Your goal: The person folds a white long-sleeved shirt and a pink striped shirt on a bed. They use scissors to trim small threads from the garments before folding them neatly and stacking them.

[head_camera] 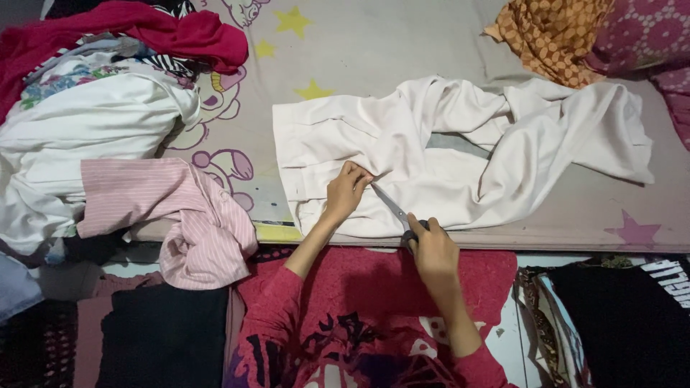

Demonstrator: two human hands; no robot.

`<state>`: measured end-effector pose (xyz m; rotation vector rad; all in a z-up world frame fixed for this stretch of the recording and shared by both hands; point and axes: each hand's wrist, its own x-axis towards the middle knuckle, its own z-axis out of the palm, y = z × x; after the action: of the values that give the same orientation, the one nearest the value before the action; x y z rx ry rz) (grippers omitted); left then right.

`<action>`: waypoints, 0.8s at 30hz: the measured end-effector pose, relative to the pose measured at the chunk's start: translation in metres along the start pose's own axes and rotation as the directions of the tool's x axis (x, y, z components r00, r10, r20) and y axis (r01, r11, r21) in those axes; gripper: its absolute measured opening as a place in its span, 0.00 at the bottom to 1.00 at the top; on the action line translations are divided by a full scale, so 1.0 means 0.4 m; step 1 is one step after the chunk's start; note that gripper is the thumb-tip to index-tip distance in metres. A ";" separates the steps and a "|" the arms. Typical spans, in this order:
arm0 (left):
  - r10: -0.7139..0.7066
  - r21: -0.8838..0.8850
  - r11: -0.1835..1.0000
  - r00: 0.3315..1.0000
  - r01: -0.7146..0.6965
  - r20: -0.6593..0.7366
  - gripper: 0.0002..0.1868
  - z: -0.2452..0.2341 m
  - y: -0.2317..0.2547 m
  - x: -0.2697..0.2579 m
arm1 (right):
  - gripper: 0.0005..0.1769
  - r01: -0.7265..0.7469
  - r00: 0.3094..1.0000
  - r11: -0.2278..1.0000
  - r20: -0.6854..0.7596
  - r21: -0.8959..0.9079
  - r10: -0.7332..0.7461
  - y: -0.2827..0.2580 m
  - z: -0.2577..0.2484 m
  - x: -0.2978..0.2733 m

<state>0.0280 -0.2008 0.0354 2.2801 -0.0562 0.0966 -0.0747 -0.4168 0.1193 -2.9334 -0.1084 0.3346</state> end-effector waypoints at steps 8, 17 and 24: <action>0.019 -0.032 0.999 0.999 -0.020 -0.042 0.12 0.005 -0.009 -0.002 | 0.32 -0.014 0.996 0.998 -0.085 0.056 0.019 0.024 0.138 -0.024; 0.141 -0.087 0.986 0.990 -0.143 -0.031 0.15 -0.028 0.028 -0.029 | 0.33 0.007 0.992 0.993 -0.127 0.122 0.008 0.039 0.196 -0.017; 0.188 0.096 0.979 0.976 -0.178 -0.112 0.07 0.050 -0.047 -0.003 | 0.33 0.036 0.985 0.997 -0.172 0.065 -0.024 0.051 0.219 -0.016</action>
<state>0.0292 -0.2038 0.0080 2.3456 -0.2029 0.3389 -0.0999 -0.4218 0.0330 -2.8748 -0.1143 0.0794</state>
